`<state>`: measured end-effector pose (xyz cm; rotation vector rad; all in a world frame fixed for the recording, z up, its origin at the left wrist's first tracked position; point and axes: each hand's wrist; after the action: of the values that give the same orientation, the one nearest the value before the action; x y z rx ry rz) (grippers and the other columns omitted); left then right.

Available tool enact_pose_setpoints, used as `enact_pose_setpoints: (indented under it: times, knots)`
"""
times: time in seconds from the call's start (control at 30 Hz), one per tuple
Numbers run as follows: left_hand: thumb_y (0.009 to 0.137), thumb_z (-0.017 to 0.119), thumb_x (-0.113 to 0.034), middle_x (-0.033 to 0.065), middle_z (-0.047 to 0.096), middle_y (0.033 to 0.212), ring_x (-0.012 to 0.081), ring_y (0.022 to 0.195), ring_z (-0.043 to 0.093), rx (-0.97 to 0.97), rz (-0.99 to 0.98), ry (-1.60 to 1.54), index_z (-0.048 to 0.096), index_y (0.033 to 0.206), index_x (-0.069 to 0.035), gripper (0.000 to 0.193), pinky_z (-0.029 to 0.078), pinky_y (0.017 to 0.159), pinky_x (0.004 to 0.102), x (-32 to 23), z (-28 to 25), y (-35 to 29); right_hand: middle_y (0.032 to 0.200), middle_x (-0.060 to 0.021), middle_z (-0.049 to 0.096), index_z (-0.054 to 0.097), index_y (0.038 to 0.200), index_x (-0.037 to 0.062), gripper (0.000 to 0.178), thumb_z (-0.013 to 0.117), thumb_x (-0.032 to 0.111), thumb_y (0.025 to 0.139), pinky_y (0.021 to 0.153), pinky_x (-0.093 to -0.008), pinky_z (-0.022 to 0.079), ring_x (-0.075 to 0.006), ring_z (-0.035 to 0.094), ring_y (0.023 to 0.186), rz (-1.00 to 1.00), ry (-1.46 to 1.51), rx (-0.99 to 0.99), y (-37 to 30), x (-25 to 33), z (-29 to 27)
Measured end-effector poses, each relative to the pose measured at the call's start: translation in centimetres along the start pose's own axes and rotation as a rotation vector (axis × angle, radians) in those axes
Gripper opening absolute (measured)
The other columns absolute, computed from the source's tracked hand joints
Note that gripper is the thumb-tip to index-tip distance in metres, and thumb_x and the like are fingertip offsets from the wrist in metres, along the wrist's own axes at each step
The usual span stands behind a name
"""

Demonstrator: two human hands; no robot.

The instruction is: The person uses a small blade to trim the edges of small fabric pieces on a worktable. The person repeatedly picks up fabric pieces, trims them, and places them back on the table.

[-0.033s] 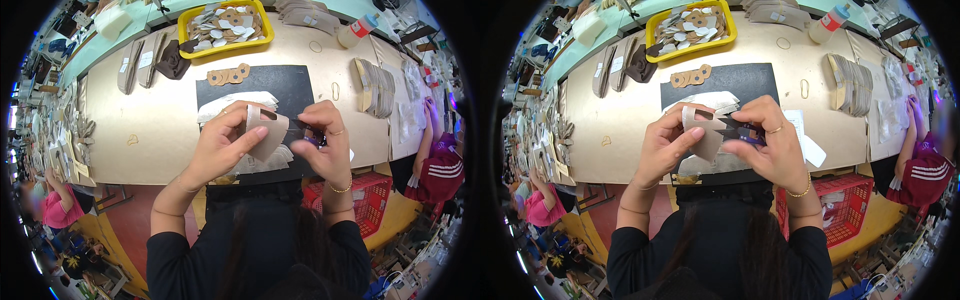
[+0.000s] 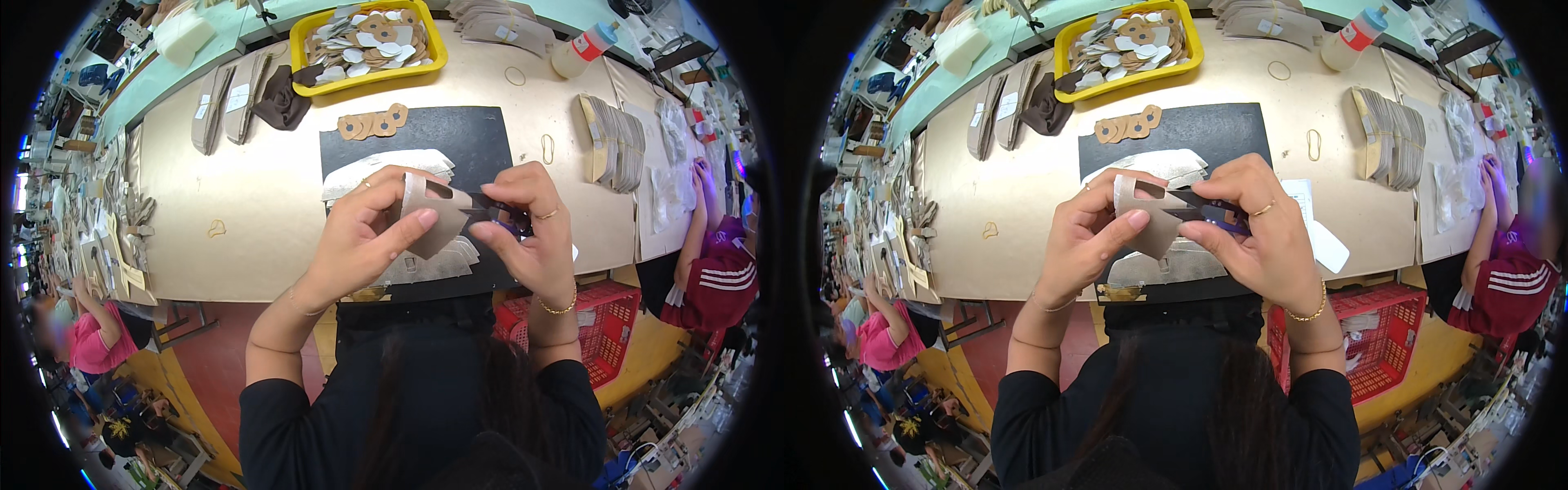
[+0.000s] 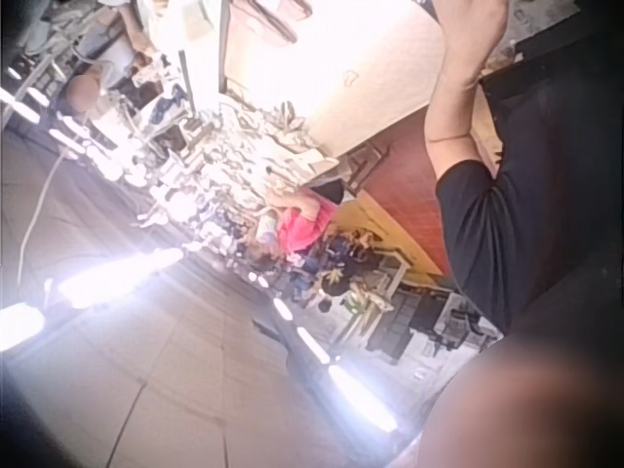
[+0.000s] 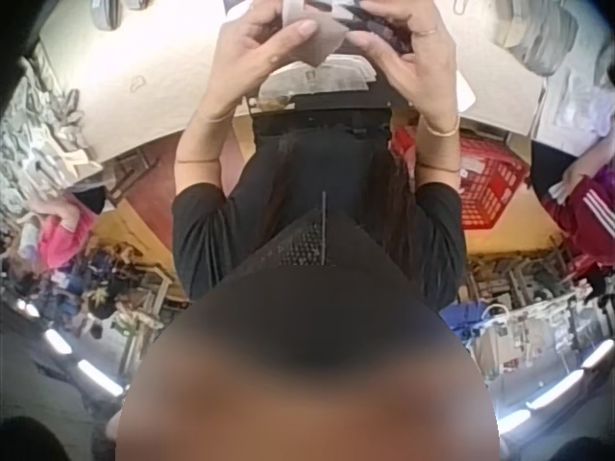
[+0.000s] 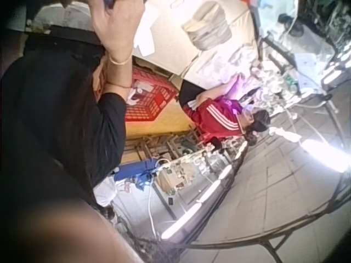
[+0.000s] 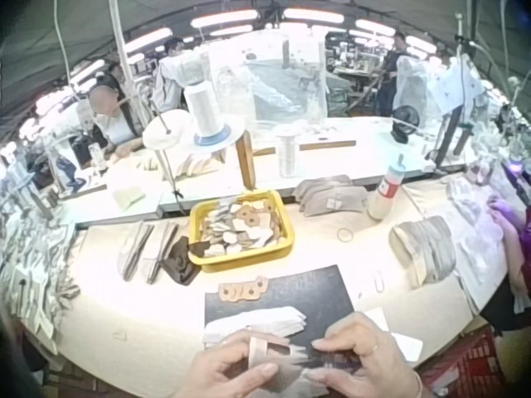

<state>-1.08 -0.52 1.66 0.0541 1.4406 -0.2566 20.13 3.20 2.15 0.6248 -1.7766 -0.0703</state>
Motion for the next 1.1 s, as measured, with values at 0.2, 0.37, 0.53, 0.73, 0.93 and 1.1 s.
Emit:
enact_pose_setpoints:
  times: [0.2,0.37,0.53,0.73,0.93,1.1]
  knots:
    - [0.092,0.065,-0.017,0.0085,0.062,0.118,0.0078,0.076,0.056,0.030,0.092,0.127,0.069,0.098,0.002,0.020,0.043,0.061,0.0211,-0.1,-0.2,-0.2,0.084,-0.0074,0.060,0.070,0.097,0.0023,0.030,0.083,0.013,0.071,0.057,-0.0269,0.046,-0.0171,0.058,0.069,-0.025,-0.158,0.117,0.5,0.6,-0.8]
    - [0.092,0.066,-0.017,0.0086,0.063,0.118,0.0105,0.088,0.059,0.046,0.108,0.153,0.071,0.097,0.002,0.020,0.046,0.072,0.0233,-0.3,-0.5,0.3,0.080,-0.0074,0.060,0.071,0.094,0.0020,0.028,0.083,0.011,0.071,0.056,-0.0277,0.046,-0.0177,0.059,0.067,-0.059,-0.163,0.135,1.2,0.5,-1.0]
    - [0.092,0.066,-0.018,0.0082,0.063,0.118,0.0151,0.108,0.057,0.064,0.009,0.033,0.072,0.100,0.001,0.021,0.046,0.090,0.0278,-0.7,-0.3,0.2,0.077,-0.0072,0.060,0.070,0.091,0.0014,0.024,0.082,0.008,0.071,0.054,-0.0282,0.046,-0.0177,0.060,0.064,-0.116,-0.159,0.119,1.3,0.2,-0.9]
    - [0.092,0.067,-0.017,0.0085,0.063,0.117,0.0154,0.107,0.057,0.060,-0.040,0.007,0.072,0.100,0.000,0.020,0.046,0.090,0.0279,-1.0,-0.2,0.1,0.076,-0.0074,0.059,0.069,0.087,0.0003,0.021,0.082,0.007,0.072,0.055,-0.0286,0.046,-0.0182,0.060,0.064,-0.105,-0.138,0.127,1.6,0.4,-0.9]
    - [0.088,0.067,-0.014,0.0118,0.062,0.119,0.0172,0.106,0.057,0.070,0.061,0.086,0.072,0.099,0.004,0.021,0.046,0.091,0.0300,-0.9,-0.2,0.2,0.078,-0.0076,0.059,0.069,0.088,0.0000,0.022,0.082,0.008,0.072,0.055,-0.0284,0.046,-0.0187,0.059,0.065,-0.065,-0.127,0.153,1.6,0.6,-1.0]
    - [0.087,0.067,-0.013,0.0127,0.063,0.117,0.0184,0.107,0.057,0.081,0.037,0.119,0.072,0.099,0.004,0.021,0.046,0.091,0.0310,-1.1,-0.3,0.0,0.079,-0.0064,0.059,0.069,0.090,0.0002,0.024,0.083,0.009,0.072,0.055,-0.0262,0.044,-0.0154,0.057,0.065,-0.050,-0.075,0.147,1.6,0.5,-1.2]
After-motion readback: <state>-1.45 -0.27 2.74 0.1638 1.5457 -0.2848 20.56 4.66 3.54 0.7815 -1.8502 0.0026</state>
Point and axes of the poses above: each hand's wrist, its own y-axis towards the middle knuckle, its own z-axis out of the palm, x = y × z
